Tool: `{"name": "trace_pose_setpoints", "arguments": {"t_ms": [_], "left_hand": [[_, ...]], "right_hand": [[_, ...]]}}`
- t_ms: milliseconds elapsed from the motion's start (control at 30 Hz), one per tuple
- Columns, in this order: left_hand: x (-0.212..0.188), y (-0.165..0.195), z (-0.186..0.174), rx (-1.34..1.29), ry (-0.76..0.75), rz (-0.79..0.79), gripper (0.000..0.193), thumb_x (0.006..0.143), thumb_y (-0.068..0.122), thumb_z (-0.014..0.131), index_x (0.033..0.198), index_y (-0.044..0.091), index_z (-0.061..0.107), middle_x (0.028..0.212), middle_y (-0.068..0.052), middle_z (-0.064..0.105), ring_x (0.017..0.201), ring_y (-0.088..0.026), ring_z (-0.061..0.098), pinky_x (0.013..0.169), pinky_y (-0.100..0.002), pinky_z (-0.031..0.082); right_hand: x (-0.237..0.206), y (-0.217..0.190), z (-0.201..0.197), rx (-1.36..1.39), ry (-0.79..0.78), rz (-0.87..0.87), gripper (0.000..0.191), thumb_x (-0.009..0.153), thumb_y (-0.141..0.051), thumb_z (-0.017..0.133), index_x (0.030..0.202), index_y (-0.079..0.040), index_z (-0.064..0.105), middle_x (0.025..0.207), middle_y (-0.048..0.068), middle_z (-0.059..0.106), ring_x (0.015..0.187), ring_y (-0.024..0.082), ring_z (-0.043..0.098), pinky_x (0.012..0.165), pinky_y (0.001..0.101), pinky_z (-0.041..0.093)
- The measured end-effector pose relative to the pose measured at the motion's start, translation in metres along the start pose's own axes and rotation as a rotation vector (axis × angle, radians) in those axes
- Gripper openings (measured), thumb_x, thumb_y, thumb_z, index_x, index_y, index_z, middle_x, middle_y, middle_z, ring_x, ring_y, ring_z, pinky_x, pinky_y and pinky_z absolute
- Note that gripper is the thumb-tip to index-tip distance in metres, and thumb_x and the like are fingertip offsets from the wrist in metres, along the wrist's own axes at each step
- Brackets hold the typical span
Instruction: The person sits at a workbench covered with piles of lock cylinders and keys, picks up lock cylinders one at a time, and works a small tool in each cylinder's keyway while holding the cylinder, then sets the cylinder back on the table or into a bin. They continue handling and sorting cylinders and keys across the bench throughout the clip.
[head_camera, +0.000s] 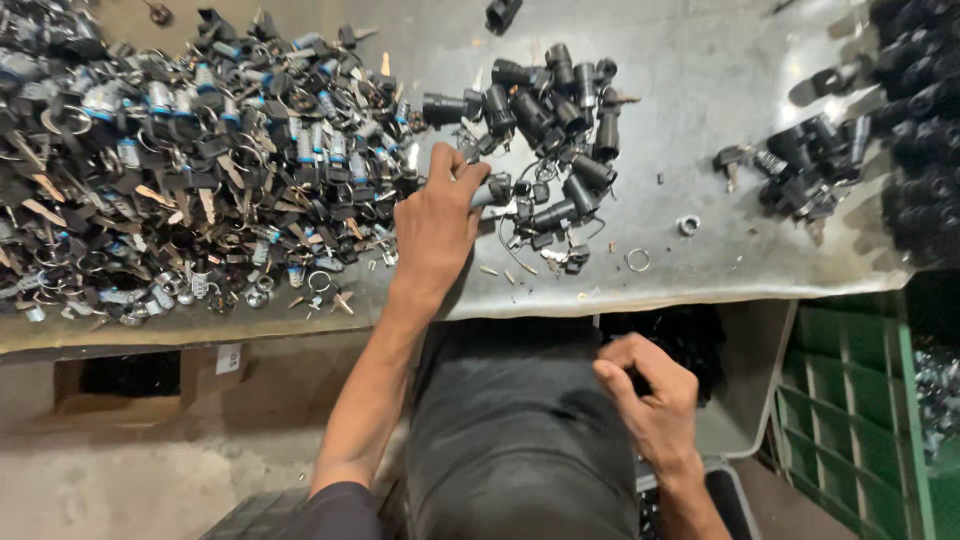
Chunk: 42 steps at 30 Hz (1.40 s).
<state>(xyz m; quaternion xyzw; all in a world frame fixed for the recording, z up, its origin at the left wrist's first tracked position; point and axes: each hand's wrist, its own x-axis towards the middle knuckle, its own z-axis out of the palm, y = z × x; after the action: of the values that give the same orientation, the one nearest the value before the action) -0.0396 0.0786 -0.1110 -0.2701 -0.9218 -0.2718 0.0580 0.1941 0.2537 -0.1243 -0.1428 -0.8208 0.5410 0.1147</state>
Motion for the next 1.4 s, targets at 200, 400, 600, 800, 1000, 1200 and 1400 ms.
{"name": "trace_pose_setpoints", "arguments": {"t_ms": [200, 400, 600, 800, 1000, 1200, 1400], "left_hand": [[-0.020, 0.025, -0.046, -0.193, 0.174, 0.003, 0.034, 0.081, 0.019, 0.085, 0.112, 0.016, 0.068, 0.108, -0.005, 0.059, 0.078, -0.027, 0.070, 0.063, -0.039, 0.054], [-0.063, 0.049, -0.081, -0.486, 0.085, 0.135, 0.044, 0.085, 0.017, 0.084, 0.126, 0.015, 0.067, 0.114, -0.005, 0.063, 0.093, -0.022, 0.070, 0.077, -0.034, 0.057], [-0.088, 0.040, -0.077, -0.825, 0.084, 0.032, 0.040, 0.088, 0.016, 0.084, 0.125, 0.012, 0.069, 0.101, -0.006, 0.062, 0.087, -0.017, 0.058, 0.075, -0.032, 0.050], [-0.077, 0.043, -0.109, -1.721, 0.569, -0.266, 0.030, 0.108, 0.035, 0.067, 0.095, 0.012, 0.051, 0.073, 0.000, 0.047, 0.050, -0.008, 0.038, 0.041, -0.024, 0.032], [-0.112, 0.057, -0.095, -1.805, 0.236, -0.191, 0.034, 0.104, 0.043, 0.064, 0.099, 0.013, 0.049, 0.071, -0.003, 0.045, 0.052, -0.011, 0.036, 0.048, -0.031, 0.036], [-0.131, 0.061, -0.076, -2.014, 0.101, -0.120, 0.049, 0.100, 0.051, 0.067, 0.097, 0.005, 0.052, 0.077, -0.009, 0.051, 0.058, -0.015, 0.039, 0.053, -0.036, 0.035], [-0.106, 0.082, -0.055, -1.908, 0.152, 0.076, 0.065, 0.101, 0.062, 0.052, 0.090, -0.002, 0.055, 0.071, -0.013, 0.054, 0.057, -0.029, 0.060, 0.053, -0.044, 0.054]], "right_hand": [[0.059, -0.065, 0.018, -0.089, 0.073, -0.422, 0.039, 0.087, 0.000, 0.078, 0.123, -0.002, 0.062, 0.126, 0.014, 0.066, 0.111, 0.025, 0.067, 0.094, 0.0305, 0.054], [0.073, -0.079, 0.032, -0.065, -0.160, -0.554, 0.062, 0.095, -0.001, 0.068, 0.150, -0.001, 0.041, 0.151, 0.018, 0.048, 0.140, 0.036, 0.052, 0.121, 0.0381, 0.040], [0.042, -0.040, 0.055, 0.656, -0.246, 0.029, 0.052, 0.103, 0.006, 0.058, 0.153, -0.001, 0.047, 0.123, 0.015, 0.061, 0.109, 0.021, 0.064, 0.103, 0.0343, 0.052], [0.018, -0.014, 0.056, 0.664, -0.334, -0.155, 0.034, 0.104, 0.008, 0.061, 0.134, -0.005, 0.051, 0.124, 0.011, 0.064, 0.116, 0.021, 0.066, 0.109, 0.0367, 0.055], [0.008, -0.012, 0.066, 0.475, -0.418, -0.041, 0.041, 0.094, 0.010, 0.062, 0.134, -0.001, 0.057, 0.115, 0.013, 0.064, 0.109, 0.023, 0.068, 0.095, 0.0345, 0.058], [-0.004, -0.007, 0.055, 0.255, -0.419, -0.303, 0.045, 0.089, 0.000, 0.073, 0.131, 0.002, 0.057, 0.110, 0.014, 0.066, 0.106, 0.027, 0.067, 0.099, 0.0393, 0.054], [-0.031, 0.032, 0.050, 0.437, -0.504, -0.167, 0.035, 0.092, 0.003, 0.058, 0.127, 0.000, 0.057, 0.121, 0.018, 0.063, 0.106, 0.029, 0.064, 0.095, 0.0345, 0.051]]}}
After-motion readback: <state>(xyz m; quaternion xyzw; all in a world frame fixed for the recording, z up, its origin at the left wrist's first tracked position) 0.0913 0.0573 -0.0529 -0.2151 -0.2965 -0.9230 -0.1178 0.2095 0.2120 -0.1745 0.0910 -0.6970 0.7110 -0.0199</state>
